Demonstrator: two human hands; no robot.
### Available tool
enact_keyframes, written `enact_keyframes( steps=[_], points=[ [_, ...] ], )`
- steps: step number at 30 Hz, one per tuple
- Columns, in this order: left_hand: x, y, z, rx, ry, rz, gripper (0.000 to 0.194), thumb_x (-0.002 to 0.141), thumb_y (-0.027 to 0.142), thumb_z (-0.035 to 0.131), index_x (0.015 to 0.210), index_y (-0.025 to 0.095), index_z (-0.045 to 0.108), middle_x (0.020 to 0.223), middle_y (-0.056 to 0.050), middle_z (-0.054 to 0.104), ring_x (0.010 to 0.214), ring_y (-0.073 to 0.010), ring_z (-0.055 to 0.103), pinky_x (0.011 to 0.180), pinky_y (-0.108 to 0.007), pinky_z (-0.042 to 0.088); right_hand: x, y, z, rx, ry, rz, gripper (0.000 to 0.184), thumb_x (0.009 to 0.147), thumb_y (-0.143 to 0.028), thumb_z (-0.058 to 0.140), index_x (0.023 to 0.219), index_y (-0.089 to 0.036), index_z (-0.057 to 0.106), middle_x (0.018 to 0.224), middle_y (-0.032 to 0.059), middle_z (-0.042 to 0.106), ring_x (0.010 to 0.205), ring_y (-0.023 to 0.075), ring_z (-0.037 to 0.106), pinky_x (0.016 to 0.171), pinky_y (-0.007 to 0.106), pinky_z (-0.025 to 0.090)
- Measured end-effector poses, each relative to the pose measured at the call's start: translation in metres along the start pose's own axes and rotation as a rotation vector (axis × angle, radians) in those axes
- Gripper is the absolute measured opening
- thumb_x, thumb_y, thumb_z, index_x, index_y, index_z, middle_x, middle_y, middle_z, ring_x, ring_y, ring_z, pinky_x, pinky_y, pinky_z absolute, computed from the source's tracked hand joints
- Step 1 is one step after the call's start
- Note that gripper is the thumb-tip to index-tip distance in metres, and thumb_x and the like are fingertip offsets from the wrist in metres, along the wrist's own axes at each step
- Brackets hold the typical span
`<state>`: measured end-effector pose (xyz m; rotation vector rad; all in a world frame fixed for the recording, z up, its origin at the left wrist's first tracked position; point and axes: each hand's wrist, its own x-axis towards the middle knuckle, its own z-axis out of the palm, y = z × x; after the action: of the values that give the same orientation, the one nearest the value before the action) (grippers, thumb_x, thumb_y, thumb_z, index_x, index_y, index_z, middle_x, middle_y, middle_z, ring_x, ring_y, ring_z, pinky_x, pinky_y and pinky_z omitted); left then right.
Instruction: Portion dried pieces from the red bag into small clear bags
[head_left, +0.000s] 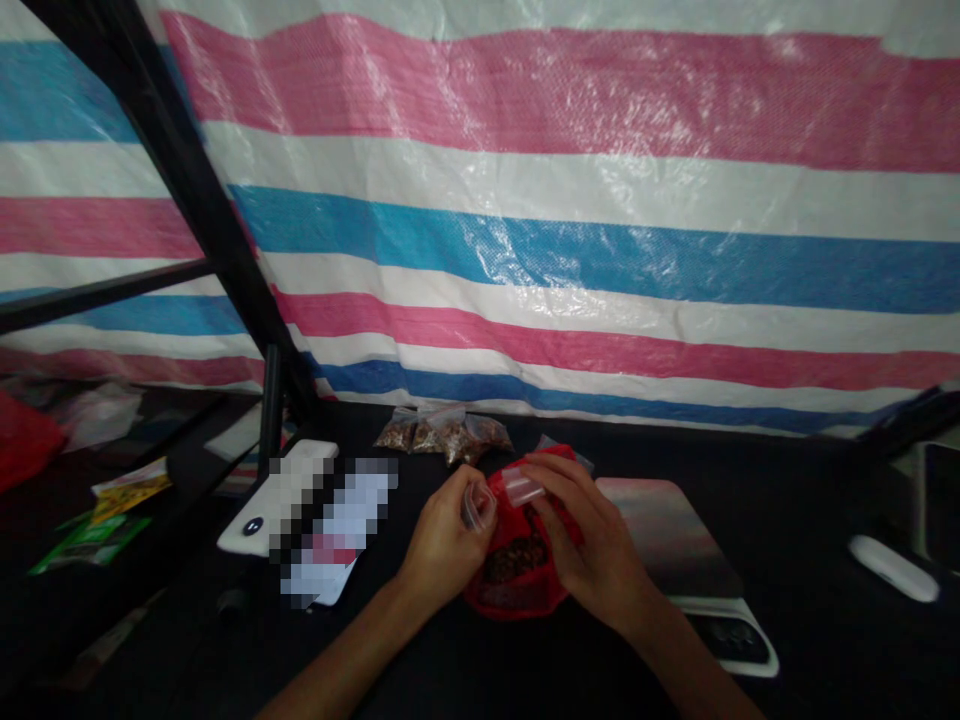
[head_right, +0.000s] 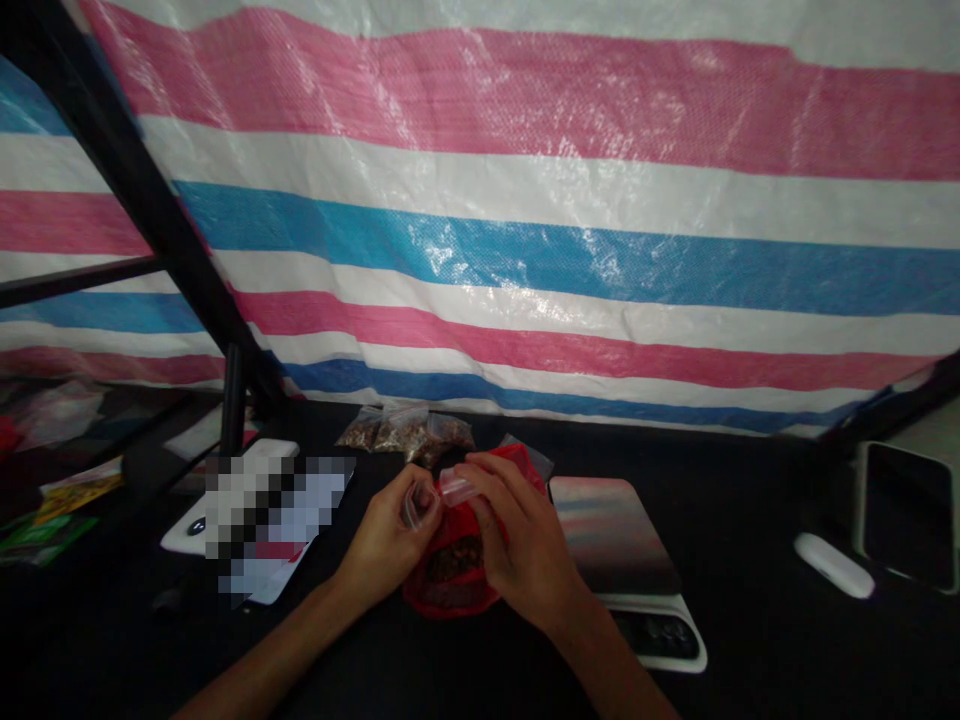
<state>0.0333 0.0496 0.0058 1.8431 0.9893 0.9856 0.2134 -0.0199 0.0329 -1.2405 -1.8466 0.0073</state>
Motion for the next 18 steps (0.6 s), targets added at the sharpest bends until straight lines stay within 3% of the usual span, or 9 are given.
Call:
enact_keyframes(
  steps=[2, 9, 13, 18],
  points=[
    [0.001, -0.001, -0.001, 0.019, 0.031, -0.024, 0.014, 0.089, 0.023, 0.055, 0.078, 0.023, 0.046, 0.069, 0.006, 0.049, 0.062, -0.0124, 0.050, 0.060, -0.023, 0.038, 0.002, 0.000, -0.005, 0.008, -0.054, -0.006, 0.035, 0.103, -0.017, 0.044, 0.134, -0.028, 0.057, 0.134, 0.0088, 0.062, 0.125, 0.0220, 0.060, 0.104, 0.040, 0.050],
    [0.007, -0.005, -0.010, 0.125, 0.161, -0.157, 0.009, 0.087, 0.023, 0.053, 0.080, 0.024, 0.047, 0.070, 0.005, 0.054, 0.064, -0.0151, 0.057, 0.062, -0.024, 0.039, 0.006, -0.007, -0.009, 0.008, -0.509, 0.077, 0.036, 0.102, -0.017, 0.041, 0.132, -0.025, 0.060, 0.125, 0.0089, 0.066, 0.114, 0.0240, 0.062, 0.100, 0.042, 0.049],
    [0.013, -0.006, -0.014, 0.230, 0.195, -0.209, 0.009, 0.087, 0.025, 0.052, 0.080, 0.025, 0.046, 0.070, 0.003, 0.057, 0.066, -0.0171, 0.060, 0.064, -0.025, 0.040, 0.005, -0.006, -0.004, -0.050, -0.552, 0.172, 0.037, 0.097, -0.014, 0.045, 0.129, -0.024, 0.062, 0.124, 0.0082, 0.065, 0.113, 0.0246, 0.062, 0.100, 0.042, 0.048],
    [0.007, 0.004, -0.016, 0.313, 0.168, -0.307, 0.021, 0.090, 0.044, 0.055, 0.086, 0.026, 0.045, 0.074, 0.000, 0.062, 0.070, -0.0220, 0.065, 0.066, -0.028, 0.042, 0.006, -0.002, -0.004, -0.109, -0.528, 0.237, 0.039, 0.096, -0.014, 0.046, 0.132, -0.023, 0.060, 0.130, 0.0088, 0.063, 0.114, 0.0243, 0.063, 0.099, 0.038, 0.047]
  ],
)
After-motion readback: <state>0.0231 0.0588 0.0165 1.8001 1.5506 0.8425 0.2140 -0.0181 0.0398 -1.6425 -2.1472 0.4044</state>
